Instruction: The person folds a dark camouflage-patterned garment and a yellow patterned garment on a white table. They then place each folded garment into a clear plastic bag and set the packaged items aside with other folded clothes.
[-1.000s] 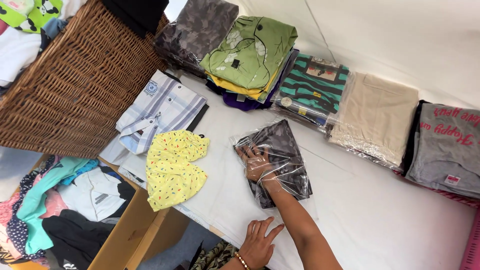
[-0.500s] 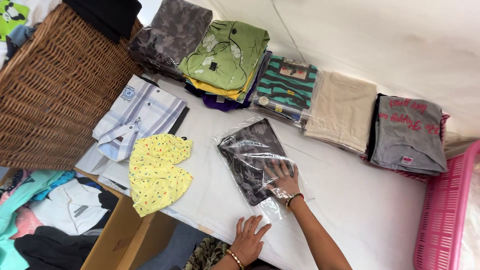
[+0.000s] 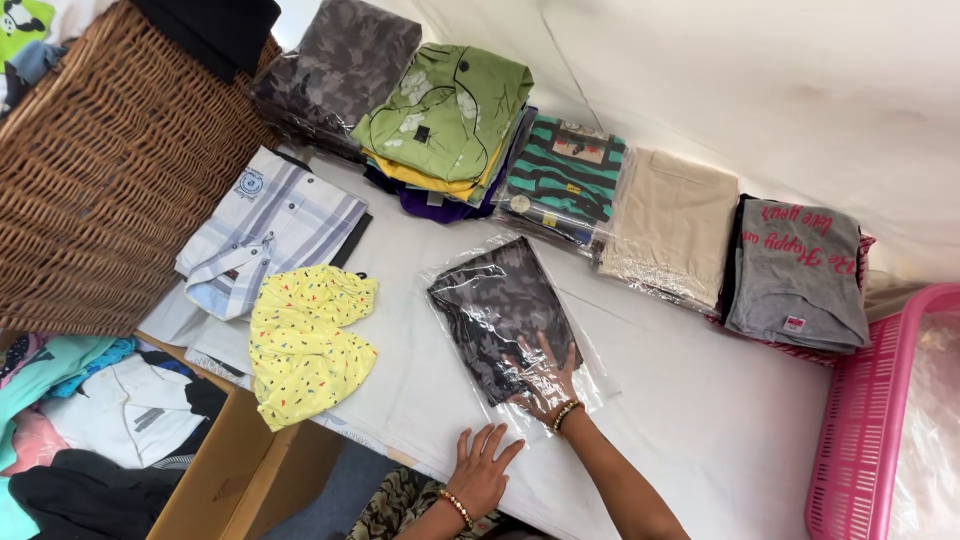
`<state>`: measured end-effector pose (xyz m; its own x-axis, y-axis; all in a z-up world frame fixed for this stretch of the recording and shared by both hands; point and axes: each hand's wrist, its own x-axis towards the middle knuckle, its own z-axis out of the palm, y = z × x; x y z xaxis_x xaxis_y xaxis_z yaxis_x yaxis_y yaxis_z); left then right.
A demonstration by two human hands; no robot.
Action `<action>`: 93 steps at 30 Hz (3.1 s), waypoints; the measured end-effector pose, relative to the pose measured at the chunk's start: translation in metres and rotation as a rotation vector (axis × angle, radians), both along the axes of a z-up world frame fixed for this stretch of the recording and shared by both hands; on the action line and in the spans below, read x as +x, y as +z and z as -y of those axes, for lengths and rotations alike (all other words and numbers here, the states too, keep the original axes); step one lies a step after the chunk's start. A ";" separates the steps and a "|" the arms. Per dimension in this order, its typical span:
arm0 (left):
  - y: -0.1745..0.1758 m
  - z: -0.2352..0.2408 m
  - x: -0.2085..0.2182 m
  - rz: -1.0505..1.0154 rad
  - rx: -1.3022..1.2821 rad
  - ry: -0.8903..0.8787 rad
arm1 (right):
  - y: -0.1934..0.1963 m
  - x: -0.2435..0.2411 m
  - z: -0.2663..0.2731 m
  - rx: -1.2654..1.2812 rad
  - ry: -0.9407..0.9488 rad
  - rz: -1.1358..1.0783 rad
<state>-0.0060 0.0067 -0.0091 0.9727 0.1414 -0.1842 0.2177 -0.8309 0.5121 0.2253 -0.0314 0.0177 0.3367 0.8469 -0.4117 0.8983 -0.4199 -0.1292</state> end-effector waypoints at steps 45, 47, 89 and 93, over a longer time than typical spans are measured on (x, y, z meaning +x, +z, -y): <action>0.054 -0.112 0.044 0.669 0.117 0.347 | 0.029 0.058 0.055 0.715 -0.332 0.067; 0.067 -0.106 0.078 0.705 0.137 0.423 | 0.038 0.035 0.019 0.805 -0.261 0.068; -0.059 -0.063 -0.006 0.495 0.278 0.040 | -0.048 0.058 0.139 0.677 0.164 0.093; -0.025 -0.061 0.002 0.557 -0.022 0.254 | -0.052 0.057 0.135 0.727 -0.011 -0.089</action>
<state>-0.0045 0.0678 -0.0338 0.8599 0.3837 0.3365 0.1027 -0.7759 0.6224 0.2826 -0.1661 -0.0346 0.3387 0.9131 0.2273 0.8676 -0.2096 -0.4509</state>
